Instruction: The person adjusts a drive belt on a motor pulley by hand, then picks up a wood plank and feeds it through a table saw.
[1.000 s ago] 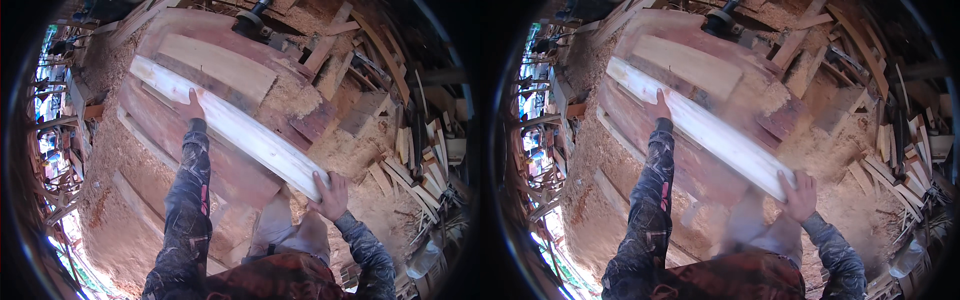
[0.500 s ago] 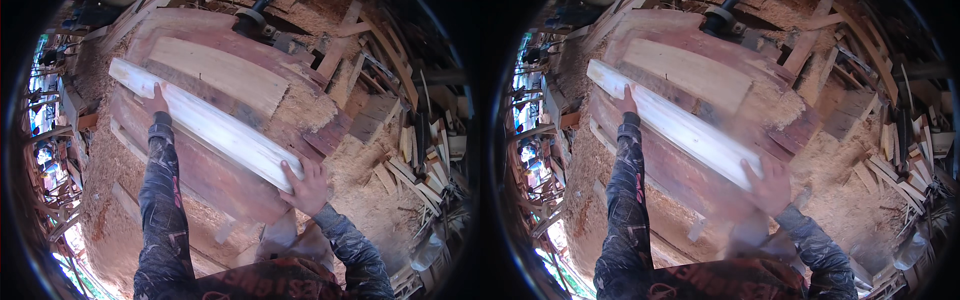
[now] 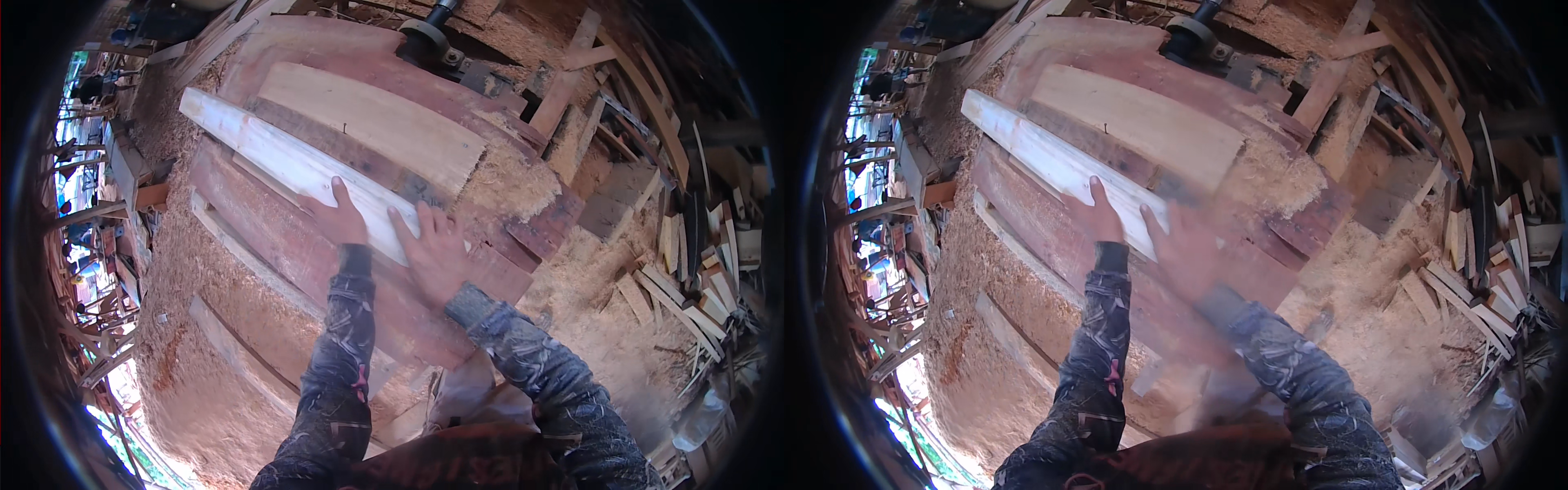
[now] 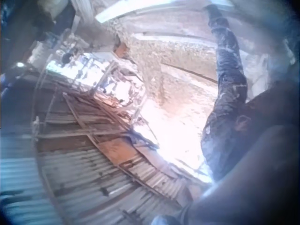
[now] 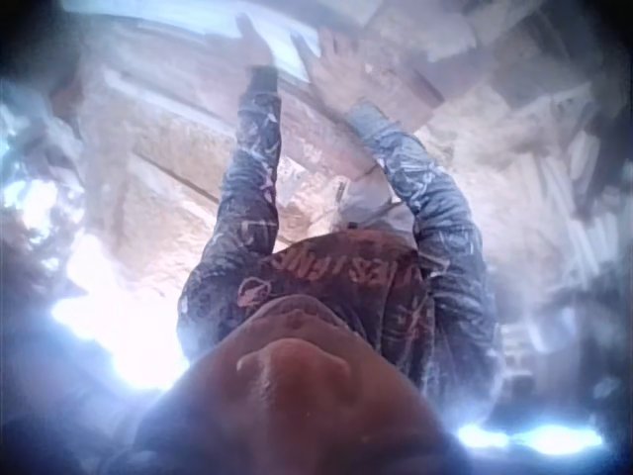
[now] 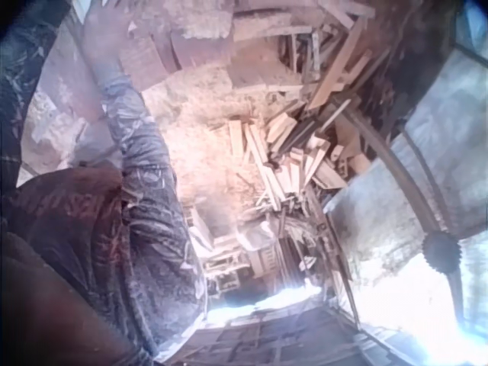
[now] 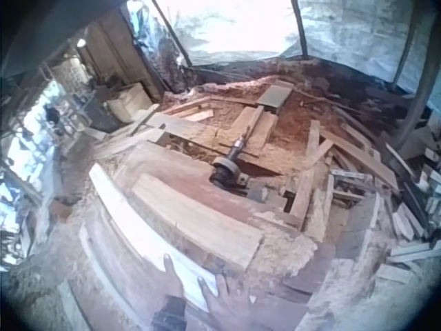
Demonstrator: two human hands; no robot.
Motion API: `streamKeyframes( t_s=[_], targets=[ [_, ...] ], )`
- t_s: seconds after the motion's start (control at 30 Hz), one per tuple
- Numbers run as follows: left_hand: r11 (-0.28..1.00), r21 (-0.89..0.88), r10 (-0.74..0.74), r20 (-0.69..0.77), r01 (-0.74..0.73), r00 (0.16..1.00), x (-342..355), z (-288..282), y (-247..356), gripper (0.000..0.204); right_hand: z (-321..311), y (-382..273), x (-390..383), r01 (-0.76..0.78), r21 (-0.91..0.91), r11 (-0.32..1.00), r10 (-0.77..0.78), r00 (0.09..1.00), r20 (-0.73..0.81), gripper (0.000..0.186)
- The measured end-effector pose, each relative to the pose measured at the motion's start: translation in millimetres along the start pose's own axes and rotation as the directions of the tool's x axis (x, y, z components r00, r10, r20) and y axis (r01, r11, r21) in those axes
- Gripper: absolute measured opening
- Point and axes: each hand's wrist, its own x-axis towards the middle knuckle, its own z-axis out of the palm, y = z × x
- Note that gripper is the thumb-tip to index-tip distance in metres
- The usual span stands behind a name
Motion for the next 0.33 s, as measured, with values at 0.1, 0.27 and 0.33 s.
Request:
streamKeyframes(
  t_s=[0.1,0.27,0.33],
  targets=[
    [1.0,0.01,-0.008,-0.01,0.008,1.0,37.5,2.2,-9.9,0.089,3.9,-13.9,32.0,0.087,-0.101,0.991,-0.091,0.995,-0.032,0.083],
    [0.999,-0.052,-0.012,0.02,0.013,1.0,82.0,5.1,-16.4,0.089,35.1,-28.5,91.2,0.182,-0.103,0.978,-0.182,0.983,0.004,0.09],
    [0.998,-0.052,-0.026,0.01,0.027,1.0,96.0,1.9,-24.9,0.09,48.4,-37.7,111.9,0.218,-0.193,0.957,-0.215,0.976,0.04,0.094]
  ],
)
